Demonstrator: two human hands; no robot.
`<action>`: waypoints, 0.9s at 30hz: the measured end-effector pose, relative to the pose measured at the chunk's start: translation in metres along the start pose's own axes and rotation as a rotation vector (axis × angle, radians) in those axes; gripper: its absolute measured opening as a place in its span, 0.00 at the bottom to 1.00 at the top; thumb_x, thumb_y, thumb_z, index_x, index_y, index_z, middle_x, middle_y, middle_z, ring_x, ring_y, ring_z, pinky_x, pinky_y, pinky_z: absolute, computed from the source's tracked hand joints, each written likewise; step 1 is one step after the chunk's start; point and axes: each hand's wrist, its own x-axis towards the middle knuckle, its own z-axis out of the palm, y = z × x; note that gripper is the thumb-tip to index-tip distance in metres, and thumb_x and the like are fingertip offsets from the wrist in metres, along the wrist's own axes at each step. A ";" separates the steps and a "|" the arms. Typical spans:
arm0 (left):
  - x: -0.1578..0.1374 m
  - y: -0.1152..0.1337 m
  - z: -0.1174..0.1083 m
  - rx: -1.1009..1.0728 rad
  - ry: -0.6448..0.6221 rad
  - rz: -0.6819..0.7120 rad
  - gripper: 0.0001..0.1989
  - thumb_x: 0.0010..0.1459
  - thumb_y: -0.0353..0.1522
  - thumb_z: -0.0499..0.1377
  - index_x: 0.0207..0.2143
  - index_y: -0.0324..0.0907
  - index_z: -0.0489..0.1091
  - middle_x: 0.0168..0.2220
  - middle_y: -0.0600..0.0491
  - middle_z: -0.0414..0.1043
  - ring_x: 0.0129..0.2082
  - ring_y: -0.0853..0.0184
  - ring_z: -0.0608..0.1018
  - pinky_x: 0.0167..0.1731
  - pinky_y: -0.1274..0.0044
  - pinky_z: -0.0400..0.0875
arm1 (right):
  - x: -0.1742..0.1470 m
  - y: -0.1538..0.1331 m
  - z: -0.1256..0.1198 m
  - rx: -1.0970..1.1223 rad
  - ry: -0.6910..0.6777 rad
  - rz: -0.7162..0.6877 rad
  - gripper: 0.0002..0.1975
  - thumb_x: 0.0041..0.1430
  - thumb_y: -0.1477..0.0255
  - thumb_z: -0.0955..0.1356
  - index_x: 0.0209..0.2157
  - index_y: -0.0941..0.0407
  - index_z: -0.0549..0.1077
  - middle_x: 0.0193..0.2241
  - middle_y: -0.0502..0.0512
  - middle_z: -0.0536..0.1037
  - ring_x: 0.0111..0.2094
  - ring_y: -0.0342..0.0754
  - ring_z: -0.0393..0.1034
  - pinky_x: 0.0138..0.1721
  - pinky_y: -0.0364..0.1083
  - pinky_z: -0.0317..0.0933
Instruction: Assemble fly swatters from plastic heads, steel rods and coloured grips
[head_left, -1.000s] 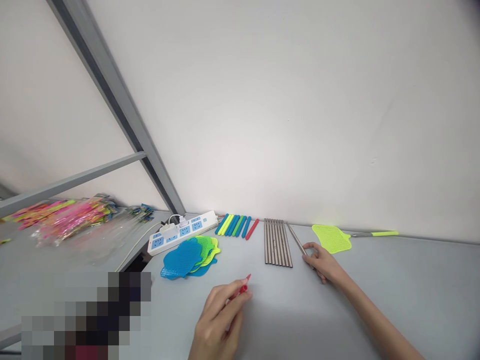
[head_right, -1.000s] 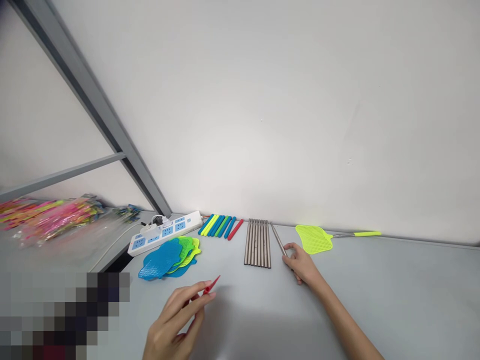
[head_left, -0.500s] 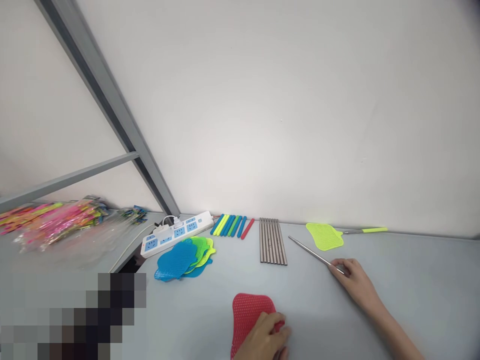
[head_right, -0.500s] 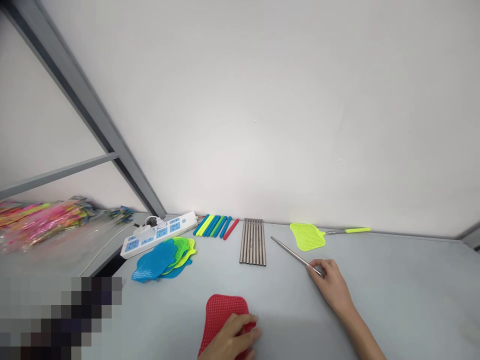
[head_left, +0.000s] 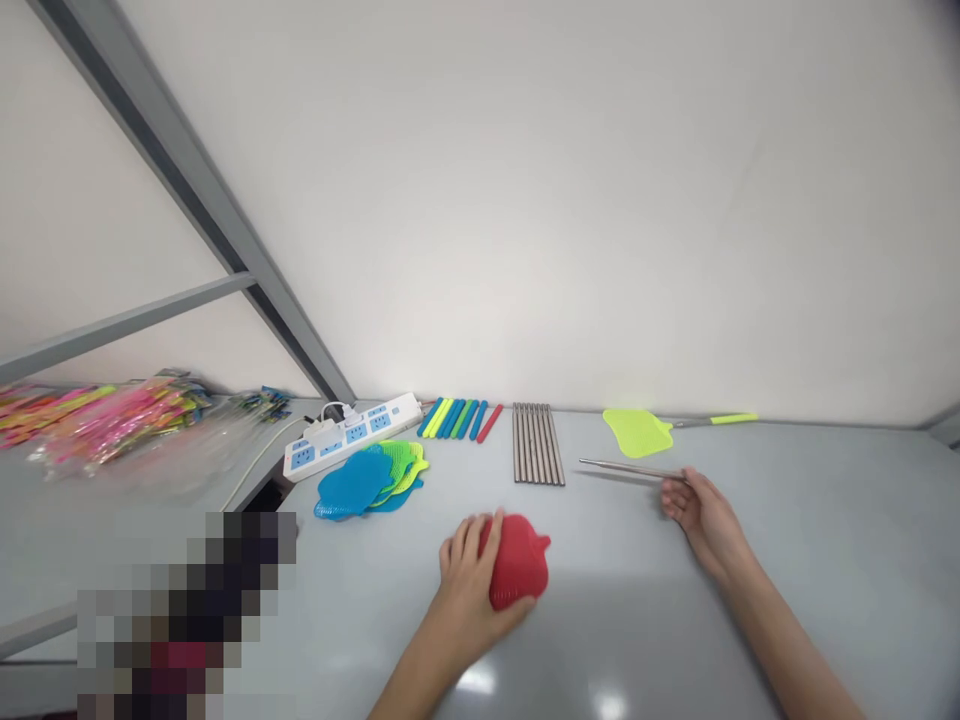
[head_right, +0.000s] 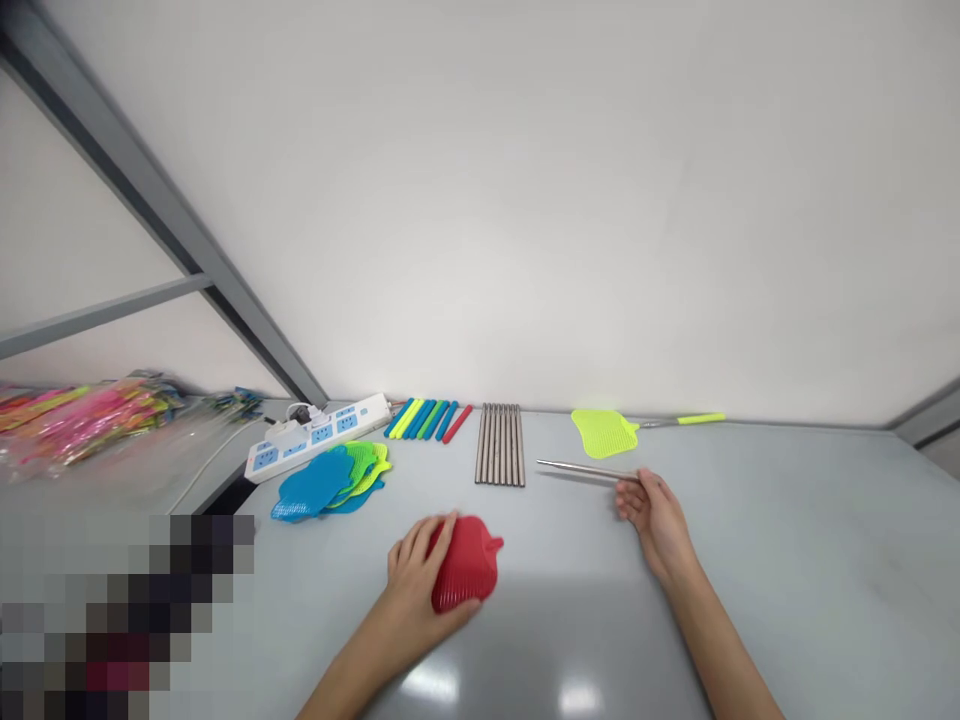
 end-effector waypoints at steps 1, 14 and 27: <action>0.003 0.002 0.001 -0.009 0.043 -0.007 0.43 0.41 0.43 0.58 0.58 0.44 0.41 0.52 0.43 0.53 0.53 0.53 0.54 0.49 0.60 0.47 | -0.002 0.001 0.007 0.023 -0.011 -0.010 0.08 0.49 0.65 0.65 0.27 0.54 0.64 0.21 0.49 0.70 0.20 0.43 0.63 0.18 0.41 0.59; 0.052 0.004 -0.007 -0.232 0.283 -0.143 0.23 0.47 0.43 0.54 0.45 0.42 0.58 0.37 0.50 0.61 0.41 0.61 0.66 0.42 0.68 0.60 | 0.022 0.018 0.044 0.298 -0.047 -0.061 0.14 0.47 0.57 0.65 0.25 0.53 0.63 0.15 0.44 0.62 0.21 0.41 0.64 0.24 0.40 0.60; 0.066 0.004 0.008 -0.202 0.257 -0.026 0.14 0.51 0.41 0.51 0.37 0.42 0.63 0.33 0.51 0.64 0.37 0.63 0.68 0.40 0.69 0.62 | 0.013 0.013 0.046 0.205 -0.203 -0.001 0.12 0.49 0.58 0.64 0.29 0.53 0.66 0.17 0.46 0.64 0.26 0.45 0.67 0.29 0.43 0.62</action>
